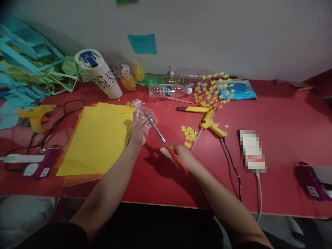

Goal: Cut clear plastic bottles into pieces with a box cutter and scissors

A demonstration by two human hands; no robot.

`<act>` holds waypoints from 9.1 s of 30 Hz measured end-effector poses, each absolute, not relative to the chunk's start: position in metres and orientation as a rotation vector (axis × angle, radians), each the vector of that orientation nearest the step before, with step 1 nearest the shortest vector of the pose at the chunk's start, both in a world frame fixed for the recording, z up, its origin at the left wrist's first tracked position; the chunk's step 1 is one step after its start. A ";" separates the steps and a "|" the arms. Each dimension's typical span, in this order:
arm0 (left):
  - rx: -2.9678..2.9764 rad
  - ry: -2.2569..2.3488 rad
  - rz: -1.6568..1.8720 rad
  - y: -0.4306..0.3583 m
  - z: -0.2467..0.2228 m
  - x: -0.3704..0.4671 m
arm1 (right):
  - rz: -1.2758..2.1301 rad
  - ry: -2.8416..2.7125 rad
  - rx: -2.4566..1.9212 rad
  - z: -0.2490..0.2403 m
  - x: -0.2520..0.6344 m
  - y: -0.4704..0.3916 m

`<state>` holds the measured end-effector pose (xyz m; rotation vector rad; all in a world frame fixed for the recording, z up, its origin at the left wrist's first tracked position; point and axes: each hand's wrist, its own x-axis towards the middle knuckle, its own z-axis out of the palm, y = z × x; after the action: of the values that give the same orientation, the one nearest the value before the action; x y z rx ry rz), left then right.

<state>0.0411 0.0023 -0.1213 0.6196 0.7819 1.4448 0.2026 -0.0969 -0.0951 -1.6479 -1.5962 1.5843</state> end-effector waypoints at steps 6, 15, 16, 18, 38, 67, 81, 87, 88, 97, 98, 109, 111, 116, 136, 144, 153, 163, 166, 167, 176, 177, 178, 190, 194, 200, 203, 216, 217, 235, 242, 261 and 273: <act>0.628 0.768 1.437 0.000 -0.124 0.042 | 1.619 -1.493 -1.681 -0.088 0.199 -0.097; 0.608 0.778 1.441 0.001 -0.124 0.042 | 1.598 -1.463 -1.768 -0.083 0.199 -0.095; 0.604 0.776 1.440 0.002 -0.124 0.042 | 1.599 -1.466 -1.760 -0.083 0.200 -0.095; 0.606 0.771 1.440 0.002 -0.125 0.041 | 1.600 -1.477 -1.733 -0.084 0.201 -0.095; 0.779 0.721 1.377 0.003 -0.132 0.038 | 1.551 -1.536 -1.600 -0.088 0.206 -0.094; 0.989 0.748 1.305 0.006 -0.143 0.038 | 1.662 -1.347 -1.613 -0.080 0.201 -0.099; 1.065 0.728 1.314 0.010 -0.149 0.036 | 1.628 -1.360 -1.697 -0.072 0.200 -0.099; 1.015 0.722 1.288 0.004 -0.145 0.040 | 1.665 -1.271 -1.680 -0.076 0.200 -0.097; 1.004 0.722 1.289 0.003 -0.144 0.041 | 1.666 -1.256 -1.682 -0.076 0.200 -0.097; 0.983 0.725 1.289 0.002 -0.143 0.043 | 1.663 -1.272 -1.773 -0.077 0.198 -0.095; 0.986 0.722 1.287 0.002 -0.142 0.043 | 1.658 -1.280 -1.786 -0.076 0.199 -0.095; 0.984 0.747 1.292 0.001 -0.140 0.042 | 1.646 -1.279 -1.756 -0.068 0.199 -0.095; 0.973 0.750 1.293 0.002 -0.140 0.043 | 1.679 -1.308 -1.683 -0.074 0.200 -0.095; 0.847 0.798 1.377 0.007 -0.137 0.037 | 1.711 -1.412 -1.656 -0.088 0.203 -0.094; 0.663 0.711 1.222 0.006 -0.125 0.028 | 1.386 -1.628 -1.886 -0.086 0.213 -0.088; 0.594 0.722 1.260 0.008 -0.127 0.029 | 1.386 -1.645 -1.904 -0.084 0.213 -0.087; 0.495 0.671 1.357 0.009 -0.126 0.025 | 1.448 -1.842 -1.686 -0.070 0.223 -0.089; 0.366 0.698 1.399 0.007 -0.119 0.029 | 1.577 -1.774 -1.752 -0.070 0.220 -0.089; 0.351 0.707 1.401 0.009 -0.120 0.030 | 1.597 -1.747 -1.752 -0.071 0.219 -0.089; 0.343 0.710 1.404 0.010 -0.121 0.030 | 1.594 -1.747 -1.757 -0.071 0.219 -0.089; 0.360 0.741 1.436 0.010 -0.123 0.035 | 1.671 -1.675 -1.687 -0.080 0.218 -0.093; 0.364 0.740 1.434 0.009 -0.123 0.036 | 1.681 -1.663 -1.663 -0.083 0.218 -0.094; 0.365 0.742 1.432 0.008 -0.123 0.037 | 1.692 -1.652 -1.642 -0.085 0.217 -0.094; 0.417 0.740 1.415 0.004 -0.123 0.042 | 1.689 -1.508 -1.596 -0.098 0.201 -0.096; 0.410 0.755 1.414 0.003 -0.123 0.042 | 1.685 -1.534 -1.610 -0.098 0.202 -0.096; 0.401 0.774 1.398 0.002 -0.120 0.042 | 1.702 -1.536 -1.578 -0.100 0.204 -0.096; 0.410 0.766 1.404 0.002 -0.119 0.041 | 1.710 -1.518 -1.582 -0.100 0.204 -0.096; 0.432 0.775 1.404 0.002 -0.121 0.041 | 1.706 -1.474 -1.625 -0.082 0.200 -0.098; 0.435 0.773 1.401 0.002 -0.121 0.041 | 1.709 -1.453 -1.635 -0.082 0.199 -0.099; 0.534 0.706 1.435 0.001 -0.115 0.041 | 1.635 -1.532 -1.624 -0.092 0.200 -0.099; 0.536 0.744 1.410 -0.002 -0.113 0.043 | 1.671 -1.417 -1.629 -0.083 0.196 -0.100; 0.588 0.692 1.387 -0.003 -0.126 0.045 | 1.665 -1.381 -1.585 -0.085 0.197 -0.100; 0.594 0.714 1.374 -0.002 -0.129 0.043 | 1.645 -1.408 -1.695 -0.074 0.198 -0.097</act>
<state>0.0425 -0.0019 -0.1288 0.5940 0.7137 1.3736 0.1982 -0.0971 -0.0742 -1.6947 -1.4075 1.6446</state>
